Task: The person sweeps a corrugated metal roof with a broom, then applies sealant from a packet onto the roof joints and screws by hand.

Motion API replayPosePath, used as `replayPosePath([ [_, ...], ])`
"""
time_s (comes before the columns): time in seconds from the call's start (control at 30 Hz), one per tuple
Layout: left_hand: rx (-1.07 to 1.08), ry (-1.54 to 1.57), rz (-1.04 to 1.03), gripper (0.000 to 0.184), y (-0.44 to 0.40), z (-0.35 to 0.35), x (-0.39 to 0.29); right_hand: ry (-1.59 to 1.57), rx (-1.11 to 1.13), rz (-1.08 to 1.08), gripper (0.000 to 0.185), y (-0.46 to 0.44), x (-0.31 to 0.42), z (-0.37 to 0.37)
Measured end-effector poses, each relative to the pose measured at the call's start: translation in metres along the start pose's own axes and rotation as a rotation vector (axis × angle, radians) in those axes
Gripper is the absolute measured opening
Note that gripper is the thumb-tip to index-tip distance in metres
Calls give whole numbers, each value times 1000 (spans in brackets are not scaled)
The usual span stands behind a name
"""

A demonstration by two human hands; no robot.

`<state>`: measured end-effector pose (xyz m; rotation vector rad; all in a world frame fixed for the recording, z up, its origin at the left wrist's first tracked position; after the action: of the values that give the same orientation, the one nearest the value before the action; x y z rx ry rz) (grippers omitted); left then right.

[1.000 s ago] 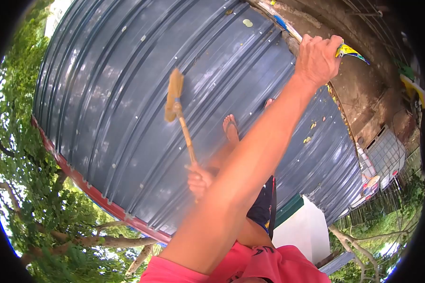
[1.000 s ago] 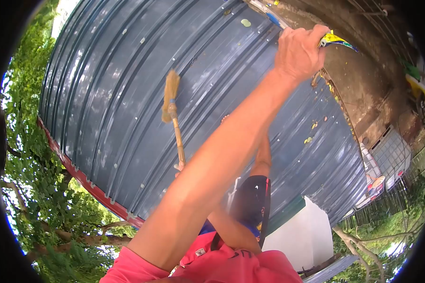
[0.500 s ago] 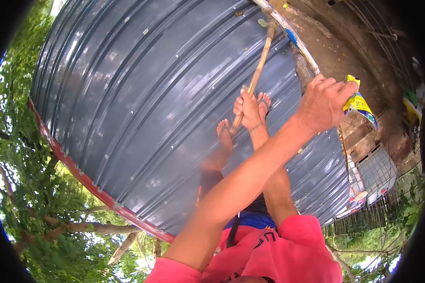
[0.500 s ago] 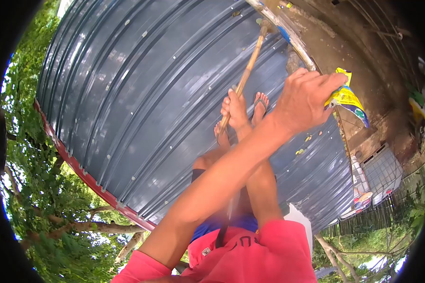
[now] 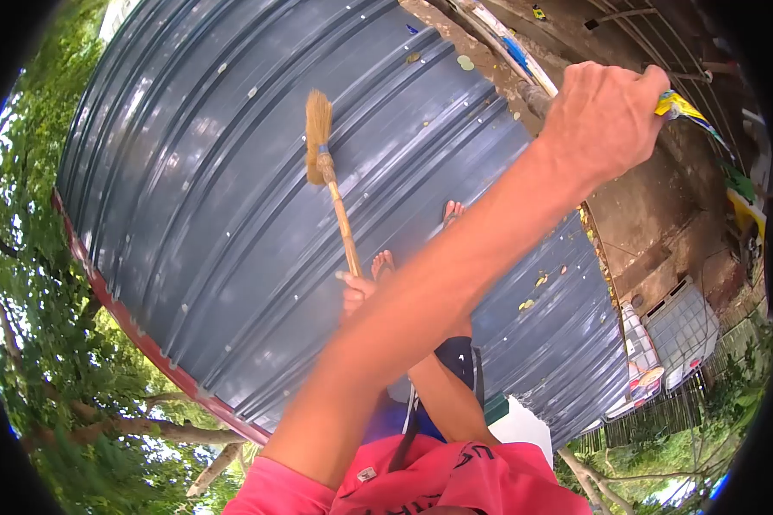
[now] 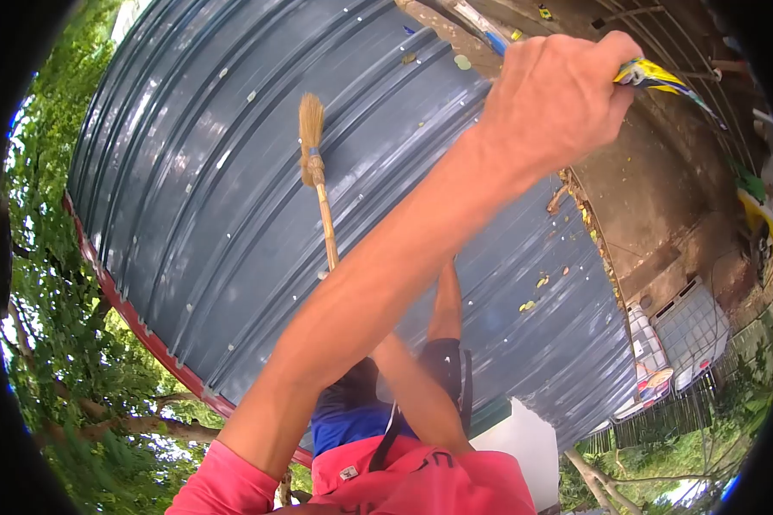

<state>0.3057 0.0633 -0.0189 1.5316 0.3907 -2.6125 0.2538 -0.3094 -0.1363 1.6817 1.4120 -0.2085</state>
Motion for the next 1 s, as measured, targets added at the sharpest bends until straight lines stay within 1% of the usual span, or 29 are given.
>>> replayPosePath([
  [0.07,-128,4,-27,12,-15,-25,-10,-71,81,-30,16,-42,30,-7],
  [0.1,-188,0,-36,11,-20,-37,-12,-94,102,-6,16,-69,51,-4],
  [0.13,-168,-13,-12,10,-26,-47,-19,-64,154,93,17,-95,78,-7],
  [0.17,-146,-24,7,11,-29,-56,-24,-112,163,172,17,-114,113,-9],
  [0.2,-125,-36,25,12,-32,-65,-29,-125,157,177,37,-130,150,-15],
  [0.23,-132,-51,24,13,-38,-73,-34,-161,224,248,35,-141,190,-26],
  [0.27,-132,-60,21,13,-42,-79,-38,-178,164,432,36,-147,233,-37],
  [0.3,-132,-68,17,14,-47,-85,-42,-197,187,481,37,-156,274,-45],
  [0.33,-125,-78,9,14,-51,-90,-44,-98,275,536,35,-159,307,-51],
  [0.37,-117,-89,4,15,-53,-97,-46,-63,154,683,33,-154,326,-66],
  [0.4,-108,-101,12,15,-57,-96,-45,-1,185,728,32,-151,337,-63],
  [0.47,-106,-120,11,16,-62,-92,-45,146,-3,832,29,-107,304,-58],
  [0.5,-101,-110,9,17,-66,-99,-52,149,64,746,25,-90,277,-39],
  [0.53,-100,-112,-2,17,-69,-100,-56,148,22,623,22,-76,240,-17],
  [0.57,-95,-120,-23,18,-68,-100,-58,239,-84,572,29,-57,195,-7],
  [0.6,-84,-137,-41,18,-62,-100,-60,269,-133,458,34,-40,153,-5],
  [0.67,-69,-166,-48,20,-50,-91,-58,187,-66,228,29,-20,84,3],
  [0.73,-38,-205,-77,21,-32,-67,-48,256,-144,188,27,-27,44,-1],
  [0.77,-27,-219,-97,21,-24,-55,-47,305,-166,178,26,-38,36,-5],
  [0.87,22,-279,-133,23,-1,-30,-40,312,-164,223,19,-121,67,9],
  [0.93,47,-316,-171,24,9,-21,-41,321,-233,409,15,-161,126,-9],
  [1.0,73,-349,-208,25,16,-17,-42,311,-209,570,16,-188,202,-25],
])
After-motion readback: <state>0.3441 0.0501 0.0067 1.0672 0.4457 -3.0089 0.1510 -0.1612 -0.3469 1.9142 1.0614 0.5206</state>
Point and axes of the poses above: each hand's wrist, its own y-axis away from the middle knuckle, its own z-axis out of the back of the hand, x = y × z, the point moved 4 cm from there along -y, towards the middle knuckle, and after that the axes turned 8 degrees about z, right-handed, at the moved point
